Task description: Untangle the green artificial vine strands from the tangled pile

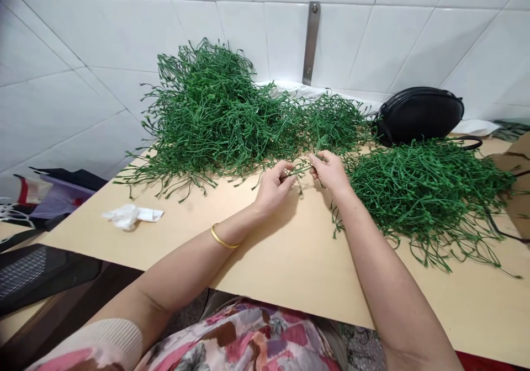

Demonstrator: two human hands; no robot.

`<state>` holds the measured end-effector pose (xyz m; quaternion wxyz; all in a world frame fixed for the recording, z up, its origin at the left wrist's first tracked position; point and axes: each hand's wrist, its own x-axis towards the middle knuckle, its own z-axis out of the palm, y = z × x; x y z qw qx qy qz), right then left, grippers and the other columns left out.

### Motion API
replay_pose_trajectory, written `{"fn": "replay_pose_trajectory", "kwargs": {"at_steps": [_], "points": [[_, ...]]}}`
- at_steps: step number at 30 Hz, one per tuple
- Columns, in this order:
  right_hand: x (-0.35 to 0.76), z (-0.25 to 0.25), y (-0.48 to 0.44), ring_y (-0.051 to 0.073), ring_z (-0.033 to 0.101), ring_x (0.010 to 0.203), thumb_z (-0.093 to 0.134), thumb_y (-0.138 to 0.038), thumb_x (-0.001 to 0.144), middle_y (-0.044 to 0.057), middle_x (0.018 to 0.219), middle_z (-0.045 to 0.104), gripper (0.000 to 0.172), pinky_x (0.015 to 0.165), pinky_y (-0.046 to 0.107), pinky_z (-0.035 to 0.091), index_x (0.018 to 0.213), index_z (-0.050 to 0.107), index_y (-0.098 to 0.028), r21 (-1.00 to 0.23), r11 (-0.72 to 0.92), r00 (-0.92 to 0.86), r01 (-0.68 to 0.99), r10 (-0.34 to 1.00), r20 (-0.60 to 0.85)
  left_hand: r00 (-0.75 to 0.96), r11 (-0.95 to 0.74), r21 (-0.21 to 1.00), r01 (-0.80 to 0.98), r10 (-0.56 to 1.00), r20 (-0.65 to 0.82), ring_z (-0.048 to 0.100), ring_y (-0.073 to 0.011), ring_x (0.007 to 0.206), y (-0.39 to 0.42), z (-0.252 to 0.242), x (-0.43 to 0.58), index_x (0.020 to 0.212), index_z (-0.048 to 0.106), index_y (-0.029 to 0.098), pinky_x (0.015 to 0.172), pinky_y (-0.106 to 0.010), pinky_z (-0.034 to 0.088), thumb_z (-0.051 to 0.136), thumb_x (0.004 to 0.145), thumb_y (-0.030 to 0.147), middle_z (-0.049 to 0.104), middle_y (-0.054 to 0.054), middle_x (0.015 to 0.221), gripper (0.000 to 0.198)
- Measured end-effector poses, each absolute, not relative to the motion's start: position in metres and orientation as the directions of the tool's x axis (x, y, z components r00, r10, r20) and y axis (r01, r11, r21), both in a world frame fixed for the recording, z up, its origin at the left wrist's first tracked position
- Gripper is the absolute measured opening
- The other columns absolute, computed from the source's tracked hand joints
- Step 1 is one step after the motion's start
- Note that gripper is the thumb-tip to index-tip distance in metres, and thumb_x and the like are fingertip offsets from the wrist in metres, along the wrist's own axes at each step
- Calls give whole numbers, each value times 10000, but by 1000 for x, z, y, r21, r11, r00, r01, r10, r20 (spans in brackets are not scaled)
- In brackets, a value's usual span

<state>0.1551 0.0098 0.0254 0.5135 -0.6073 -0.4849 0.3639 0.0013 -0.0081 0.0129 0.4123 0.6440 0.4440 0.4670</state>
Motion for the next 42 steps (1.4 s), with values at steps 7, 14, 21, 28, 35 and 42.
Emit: {"fn": "replay_pose_trajectory", "kwargs": {"at_steps": [7,14,21,28,35,42], "points": [[161,20,-23,143,506,699,552,-335,728,44,784,583,182,682,316,419,775,583,-162,-738,106,378,667,805,457,124,-192,970,148,977,174,355,-78,491,0,2,3,813,530,205,514,-201,250,578,738,226,386,65,492,91],[132,17,-49,69,443,448,638,-412,656,-3,575,529,270,394,203,333,673,573,-151,-984,-176,211,4,962,-172,235,103,986,-130,969,-70,342,-57,428,-13,8,14,789,487,188,450,-172,249,437,829,193,410,61,479,64],[131,9,-41,59,437,404,698,-247,536,-41,484,514,222,349,177,298,667,541,-161,-969,-177,285,-173,933,-222,381,263,960,-93,901,-210,385,-61,344,-19,13,14,757,433,193,398,-179,253,437,753,65,468,57,451,128],[129,8,-40,87,452,421,605,-206,548,-63,428,460,172,385,197,321,627,453,-194,-985,-142,296,-95,941,-164,398,203,976,82,891,-219,411,-73,380,-12,13,11,715,444,193,434,-192,266,519,703,79,482,44,464,137],[133,2,-37,96,423,433,590,-205,571,-73,471,437,173,437,240,338,640,431,-212,-981,-38,266,191,964,14,326,-409,690,597,910,257,420,-129,604,-11,18,1,616,540,187,578,-244,285,533,722,153,473,-13,605,112],[144,5,-38,98,431,535,529,-236,687,-33,577,486,56,529,247,343,699,511,-184,-827,116,114,549,971,212,332,-454,737,501,887,321,457,-152,728,-9,19,0,592,490,175,654,-253,335,545,716,143,500,-31,677,139]]}}
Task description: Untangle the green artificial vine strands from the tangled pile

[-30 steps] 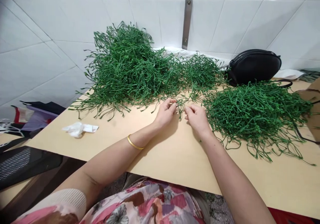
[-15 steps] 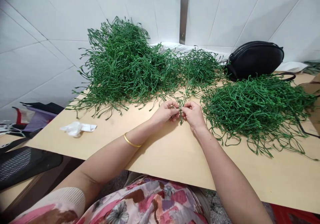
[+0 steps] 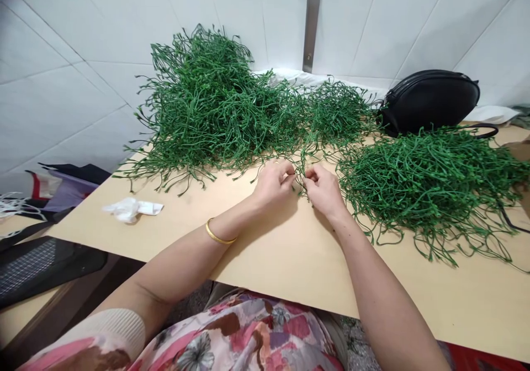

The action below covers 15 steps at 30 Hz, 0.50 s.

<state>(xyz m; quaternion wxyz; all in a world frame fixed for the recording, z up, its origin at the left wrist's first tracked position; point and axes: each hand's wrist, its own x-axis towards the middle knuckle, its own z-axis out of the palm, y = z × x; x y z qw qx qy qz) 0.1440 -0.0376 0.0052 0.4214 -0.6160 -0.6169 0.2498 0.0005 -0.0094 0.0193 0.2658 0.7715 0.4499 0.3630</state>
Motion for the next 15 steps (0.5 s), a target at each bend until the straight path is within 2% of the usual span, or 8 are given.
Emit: {"fn": "replay_pose_trajectory", "kwargs": {"at_steps": [3,5,7,10,13,15], "points": [[151,6,-36,107,462,581,530,-246,716,-25,637,516,121,564,254,364,817,538,-180,-826,144,59,545,976,209,352,-196,940,279,932,90,424,-95,545,-5,19,1,592,464,168,550,-225,323,535,731,144,452,17,541,157],[154,6,-36,108,472,591,519,-241,731,-28,663,513,189,571,257,381,911,526,-183,-863,155,2,481,984,178,381,-39,985,166,924,-28,406,-68,476,-3,20,2,571,442,160,507,-209,310,531,720,111,447,30,497,181],[156,7,-37,105,478,585,509,-229,737,-38,665,485,242,564,256,396,975,498,-186,-913,157,-62,376,988,144,385,24,990,141,920,-77,401,-52,450,-2,21,2,572,441,154,490,-195,303,526,699,71,444,39,471,173],[156,9,-38,97,488,586,529,-211,719,-45,680,460,290,563,250,409,1004,478,-197,-953,143,-120,268,986,114,383,2,980,199,920,-80,413,-54,452,-1,19,1,702,521,145,476,-185,301,521,669,60,452,57,475,91],[156,10,-39,93,501,590,555,-197,691,-47,687,453,315,556,244,409,997,483,-212,-964,115,-127,241,988,86,397,-108,948,301,918,-22,423,-62,467,2,15,-1,877,583,141,479,-190,318,497,660,87,485,59,518,240],[157,9,-38,101,518,595,568,-197,672,-50,670,456,312,559,249,411,975,495,-212,-968,92,-120,232,991,65,394,-180,917,356,919,28,421,-63,479,3,13,-2,903,602,138,484,-195,319,478,658,98,500,51,545,277]]}}
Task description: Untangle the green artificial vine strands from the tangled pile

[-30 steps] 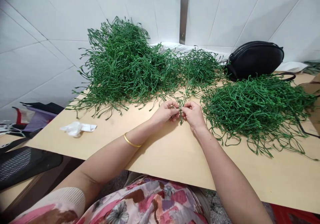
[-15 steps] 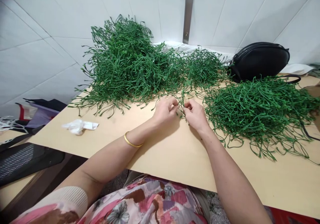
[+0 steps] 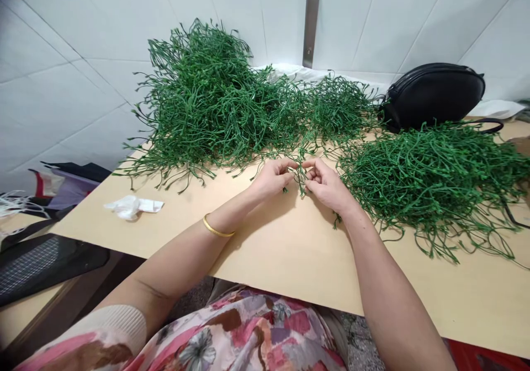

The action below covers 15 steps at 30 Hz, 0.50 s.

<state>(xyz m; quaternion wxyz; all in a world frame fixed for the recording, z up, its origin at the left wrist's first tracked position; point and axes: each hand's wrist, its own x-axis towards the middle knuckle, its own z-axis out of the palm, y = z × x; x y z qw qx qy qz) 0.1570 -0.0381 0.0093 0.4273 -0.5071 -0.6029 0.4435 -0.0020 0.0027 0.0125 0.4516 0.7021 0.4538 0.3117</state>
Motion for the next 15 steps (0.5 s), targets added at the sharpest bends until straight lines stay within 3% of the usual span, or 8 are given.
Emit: {"fn": "replay_pose_trajectory", "kwargs": {"at_steps": [6,10,15], "points": [[158,6,-34,119,513,624,584,-234,646,-11,669,556,141,613,281,420,773,563,-175,-962,36,-64,269,998,19,306,-120,954,274,951,32,397,-62,472,3,11,1,767,523,155,462,-193,292,524,659,117,431,61,517,114],[159,6,-35,101,466,587,586,-263,644,-8,659,554,160,574,262,381,765,584,-157,-954,33,-25,297,999,27,341,-165,961,220,937,82,418,-52,499,2,9,2,711,517,147,489,-192,305,534,660,91,470,47,554,77],[162,5,-35,97,435,569,567,-277,657,-12,644,534,167,546,251,348,770,583,-155,-936,59,8,348,998,66,396,-126,948,292,918,0,400,-45,462,0,13,1,748,578,132,483,-194,288,577,655,101,459,67,497,98]]}}
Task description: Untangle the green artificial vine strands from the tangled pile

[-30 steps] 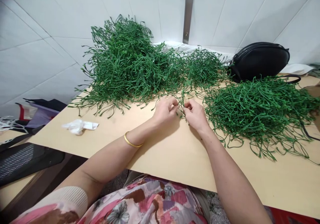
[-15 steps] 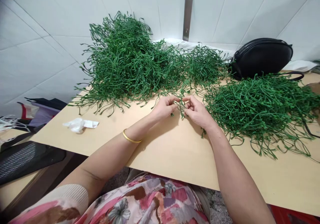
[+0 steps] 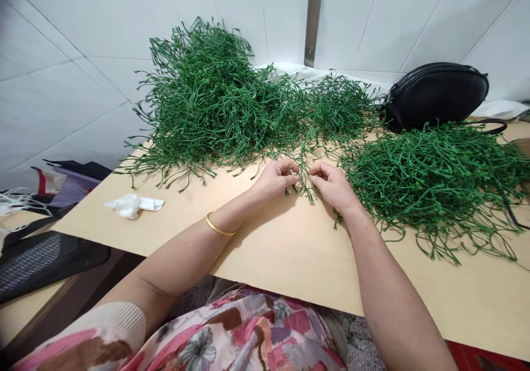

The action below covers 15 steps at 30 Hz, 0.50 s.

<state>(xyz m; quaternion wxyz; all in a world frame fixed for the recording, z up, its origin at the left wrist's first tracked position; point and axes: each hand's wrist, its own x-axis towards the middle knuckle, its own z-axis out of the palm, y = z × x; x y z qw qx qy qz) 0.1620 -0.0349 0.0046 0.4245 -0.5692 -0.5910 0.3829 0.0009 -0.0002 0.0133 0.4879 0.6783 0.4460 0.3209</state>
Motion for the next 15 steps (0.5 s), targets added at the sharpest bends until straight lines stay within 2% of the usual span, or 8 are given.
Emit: {"fn": "replay_pose_trajectory", "kwargs": {"at_steps": [4,8,12,15], "points": [[161,-1,-35,108,439,571,521,-245,704,-7,634,528,127,550,254,346,782,580,-164,-839,137,18,527,985,171,408,34,972,233,904,-129,404,-37,438,-1,22,0,700,581,117,479,-193,315,581,666,66,476,58,475,61],[157,-4,-36,132,462,624,486,-168,717,3,655,512,75,610,269,364,771,537,-182,-637,281,-43,718,931,362,439,284,947,153,839,-322,381,-38,360,3,25,-1,687,550,121,412,-194,280,501,735,38,467,41,433,108],[156,-1,-37,166,491,724,438,-103,707,37,742,528,118,664,286,382,730,510,-194,-498,394,-122,772,862,493,496,415,908,52,779,-384,407,-39,363,5,20,-2,735,546,129,391,-178,258,493,730,7,487,36,461,133],[156,1,-39,173,516,758,410,-85,722,44,772,555,170,689,295,398,739,538,-196,-513,410,-116,754,852,511,505,421,907,12,780,-369,405,-39,368,6,18,-1,756,555,128,402,-176,272,478,737,1,483,38,458,150]]}}
